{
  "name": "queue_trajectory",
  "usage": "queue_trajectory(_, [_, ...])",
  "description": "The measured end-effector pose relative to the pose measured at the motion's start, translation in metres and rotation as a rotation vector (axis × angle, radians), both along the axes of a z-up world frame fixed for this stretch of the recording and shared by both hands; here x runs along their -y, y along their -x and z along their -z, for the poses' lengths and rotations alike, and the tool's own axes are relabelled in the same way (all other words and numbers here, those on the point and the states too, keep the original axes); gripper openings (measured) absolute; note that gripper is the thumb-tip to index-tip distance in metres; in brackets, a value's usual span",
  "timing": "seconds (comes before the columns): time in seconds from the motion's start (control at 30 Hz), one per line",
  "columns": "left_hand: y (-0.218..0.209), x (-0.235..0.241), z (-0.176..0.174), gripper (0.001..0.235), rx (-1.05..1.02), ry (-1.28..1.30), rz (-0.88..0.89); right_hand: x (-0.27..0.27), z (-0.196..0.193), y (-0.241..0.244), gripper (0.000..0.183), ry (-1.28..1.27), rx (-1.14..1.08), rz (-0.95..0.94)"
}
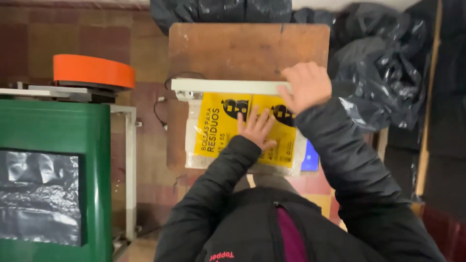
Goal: Folding plastic garbage bags and placing them into printed plastic sleeves, then sealing the sleeves with a heat sealer.
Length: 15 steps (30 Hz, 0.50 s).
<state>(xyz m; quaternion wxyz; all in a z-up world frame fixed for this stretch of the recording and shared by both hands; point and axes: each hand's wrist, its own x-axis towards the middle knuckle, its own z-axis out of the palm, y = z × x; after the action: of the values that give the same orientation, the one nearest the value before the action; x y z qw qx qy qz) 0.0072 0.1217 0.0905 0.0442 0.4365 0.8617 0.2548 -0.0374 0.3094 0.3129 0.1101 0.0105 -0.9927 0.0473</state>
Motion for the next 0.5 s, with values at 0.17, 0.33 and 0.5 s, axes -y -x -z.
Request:
queue_trajectory(0.17, [0.001, -0.016, 0.009, 0.092, -0.066, -0.043, 0.07, -0.063, 0.089, 0.016, 0.042, 0.043, 0.456, 0.301])
queue_trajectory(0.33, [-0.002, -0.017, 0.007, 0.092, -0.035, -0.012, 0.082, -0.085, 0.149, -0.004, 0.044, 0.216, 0.434, 0.271])
queue_trajectory(0.5, [-0.007, -0.017, 0.017, 0.086, -0.029, -0.061, 0.05, -0.085, 0.171, -0.006, 0.038, 0.397, 0.403, 0.298])
